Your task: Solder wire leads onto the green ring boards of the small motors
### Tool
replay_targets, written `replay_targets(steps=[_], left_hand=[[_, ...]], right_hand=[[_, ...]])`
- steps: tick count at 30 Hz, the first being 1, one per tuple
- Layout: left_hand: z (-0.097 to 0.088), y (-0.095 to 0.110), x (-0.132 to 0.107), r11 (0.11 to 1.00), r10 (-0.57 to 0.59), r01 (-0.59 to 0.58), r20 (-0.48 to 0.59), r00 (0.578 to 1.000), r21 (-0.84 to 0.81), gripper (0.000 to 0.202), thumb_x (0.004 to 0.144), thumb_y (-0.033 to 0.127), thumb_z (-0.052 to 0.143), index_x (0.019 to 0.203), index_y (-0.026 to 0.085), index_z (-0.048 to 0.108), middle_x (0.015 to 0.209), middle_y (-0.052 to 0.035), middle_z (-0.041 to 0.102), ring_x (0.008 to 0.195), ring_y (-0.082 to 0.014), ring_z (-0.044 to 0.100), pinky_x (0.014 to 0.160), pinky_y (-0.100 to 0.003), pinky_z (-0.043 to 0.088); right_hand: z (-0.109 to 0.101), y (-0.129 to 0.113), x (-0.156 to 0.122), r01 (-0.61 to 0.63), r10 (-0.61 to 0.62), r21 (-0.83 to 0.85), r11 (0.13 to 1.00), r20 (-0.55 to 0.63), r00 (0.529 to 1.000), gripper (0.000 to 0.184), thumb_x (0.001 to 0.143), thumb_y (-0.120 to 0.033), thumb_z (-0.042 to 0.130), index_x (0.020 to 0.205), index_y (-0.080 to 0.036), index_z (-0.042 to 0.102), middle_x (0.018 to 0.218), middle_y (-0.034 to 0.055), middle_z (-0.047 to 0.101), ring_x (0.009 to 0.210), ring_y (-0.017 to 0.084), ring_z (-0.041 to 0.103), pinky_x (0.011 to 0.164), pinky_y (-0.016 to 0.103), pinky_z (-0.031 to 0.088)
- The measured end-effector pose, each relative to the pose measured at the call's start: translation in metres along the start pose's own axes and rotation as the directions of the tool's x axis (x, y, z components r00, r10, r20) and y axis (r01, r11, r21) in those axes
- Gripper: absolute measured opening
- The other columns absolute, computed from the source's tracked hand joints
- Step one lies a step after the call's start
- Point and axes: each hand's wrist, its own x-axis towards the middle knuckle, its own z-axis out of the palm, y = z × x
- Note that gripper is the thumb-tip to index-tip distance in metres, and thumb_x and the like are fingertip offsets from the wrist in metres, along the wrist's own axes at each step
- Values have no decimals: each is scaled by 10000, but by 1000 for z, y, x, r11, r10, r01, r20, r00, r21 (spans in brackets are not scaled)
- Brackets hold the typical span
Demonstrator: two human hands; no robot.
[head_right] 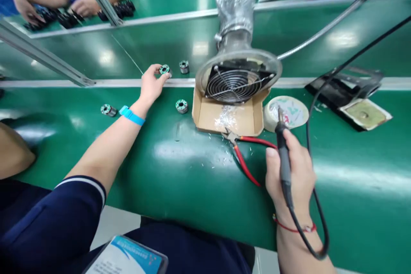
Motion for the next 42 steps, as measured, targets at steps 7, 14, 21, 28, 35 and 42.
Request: replay_targets(steps=[7,14,21,28,35,42], left_hand=[[5,0,46,977,-115,110,13,993,181,613,931,279,612,1494,91,459,1555,-225,488,1423,-341,512,1161,-410,417],[24,22,52,989,1,-29,189,982,145,437,901,176,636,1331,108,598,1421,-169,630,1316,-271,600,1141,-348,447],[-22,-3,-37,983,77,-126,330,941,130,434,909,259,643,1323,137,600,1327,-139,634,1230,-288,624,1080,-396,490],[-54,-7,-123,986,151,-167,536,831,-20,410,892,232,663,1298,200,621,1221,-85,623,1120,-242,618,987,-378,500],[-48,-5,-101,973,147,-19,558,817,-230,561,855,348,692,1362,180,518,1227,-90,691,675,-97,574,698,-273,523],[3,12,12,977,12,43,258,966,-207,459,877,248,621,1296,77,552,1281,-170,642,1204,-245,607,1085,-367,453]], right_hand=[[-6,-7,7,-36,35,5,999,79,996,466,900,-471,591,1318,-269,628,1135,117,728,994,314,720,869,489,605],[-2,-1,5,-70,70,3,998,95,993,471,904,-482,577,1320,-266,622,1160,96,730,981,284,726,841,435,600],[-3,-5,5,-114,107,39,993,144,984,564,914,-539,551,1386,-234,602,1292,115,711,1119,311,712,947,457,573],[-3,-16,-5,-144,144,101,984,0,990,428,855,-419,685,1238,-229,665,1137,117,703,998,281,702,912,451,567],[-3,-18,-16,-2,9,82,997,-83,996,451,829,-319,706,1273,-305,628,1099,99,701,982,320,698,888,493,554],[-3,-16,1,89,-86,62,994,-53,995,400,875,-275,646,1272,-313,618,1039,99,697,905,294,684,828,446,556]])
